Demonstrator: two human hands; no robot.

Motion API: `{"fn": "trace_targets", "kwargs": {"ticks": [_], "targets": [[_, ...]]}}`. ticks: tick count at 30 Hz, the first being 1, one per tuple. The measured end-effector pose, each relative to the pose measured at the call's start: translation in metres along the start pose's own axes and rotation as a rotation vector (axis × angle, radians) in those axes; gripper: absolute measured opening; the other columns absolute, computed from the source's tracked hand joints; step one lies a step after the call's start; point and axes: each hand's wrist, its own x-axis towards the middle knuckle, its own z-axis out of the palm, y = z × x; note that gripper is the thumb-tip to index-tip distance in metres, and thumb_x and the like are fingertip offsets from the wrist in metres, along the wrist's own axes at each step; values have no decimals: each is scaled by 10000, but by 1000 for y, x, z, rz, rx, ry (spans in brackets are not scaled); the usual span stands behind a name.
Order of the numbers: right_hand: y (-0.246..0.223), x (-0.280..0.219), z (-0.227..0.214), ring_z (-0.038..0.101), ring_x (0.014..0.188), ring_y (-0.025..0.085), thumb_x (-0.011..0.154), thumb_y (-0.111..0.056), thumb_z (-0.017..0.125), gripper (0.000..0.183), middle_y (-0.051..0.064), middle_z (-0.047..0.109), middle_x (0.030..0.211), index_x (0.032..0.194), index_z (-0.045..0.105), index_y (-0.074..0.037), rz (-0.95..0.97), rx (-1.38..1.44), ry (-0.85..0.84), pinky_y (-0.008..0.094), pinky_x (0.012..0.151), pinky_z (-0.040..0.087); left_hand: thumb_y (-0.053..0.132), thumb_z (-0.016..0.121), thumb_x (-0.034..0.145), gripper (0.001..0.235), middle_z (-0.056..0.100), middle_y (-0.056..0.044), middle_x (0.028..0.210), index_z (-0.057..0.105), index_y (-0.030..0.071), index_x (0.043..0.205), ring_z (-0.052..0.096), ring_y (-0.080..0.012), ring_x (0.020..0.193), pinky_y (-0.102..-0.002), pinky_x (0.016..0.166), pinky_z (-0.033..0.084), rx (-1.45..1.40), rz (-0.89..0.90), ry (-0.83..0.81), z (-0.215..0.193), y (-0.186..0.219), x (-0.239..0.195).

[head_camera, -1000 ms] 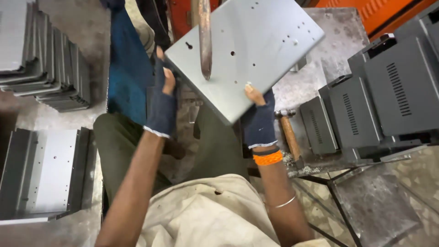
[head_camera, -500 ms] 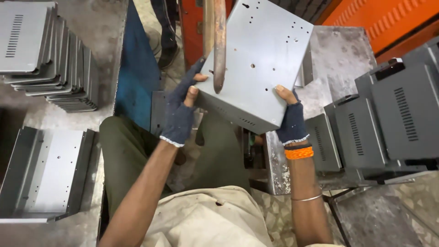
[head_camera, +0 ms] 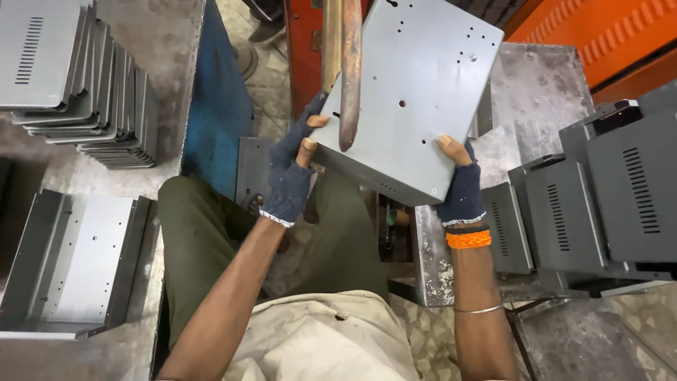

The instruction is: The person spot welds and hammers metal components to assemble industrial enclosures.

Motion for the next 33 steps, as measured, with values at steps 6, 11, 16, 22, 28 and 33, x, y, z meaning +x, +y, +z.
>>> {"fn": "trace_targets", "kwargs": {"ticks": [6,11,16,22,28,33], "targets": [[0,7,11,717,978,268,787,-405,666,666,158,647,1040,1309,542,-11,-69,31,106,410,773,628,512,536,1091,545,700,-36,1272,667,38,1326,602,-132,1190,-323,1071,467,89,30,32,5,7,3],[4,8,11,711,977,276,812,-345,717,587,161,694,1082,1252,601,26,-37,276,85,383,857,602,541,556,1017,541,673,15,987,729,112,1297,547,-72,808,-254,639,469,136,-226,102,6,12,-4],[7,8,6,699,960,247,851,-324,724,496,125,695,1072,1216,621,-3,6,315,94,370,847,585,555,572,1018,525,676,50,1029,717,123,1279,531,-39,792,-220,592,449,56,-198,95,12,30,-2],[7,9,2,706,913,222,824,-316,724,436,93,697,1024,1152,640,-41,4,296,134,354,810,595,534,542,1065,507,686,32,1116,707,88,1238,555,-60,935,-240,778,450,43,-24,112,17,24,3],[12,9,0,698,914,223,862,-301,728,427,101,675,1029,1171,625,-25,-51,275,117,355,812,593,504,534,1065,536,716,-23,1133,727,33,1231,582,-129,974,-315,857,471,81,-92,153,15,13,1],[9,5,3,692,934,233,871,-299,711,510,121,669,1079,1274,595,-9,-90,204,59,362,825,592,530,552,1075,559,734,-17,1119,719,14,1208,617,-122,1032,-306,940,500,90,-33,188,15,3,-2]]}}
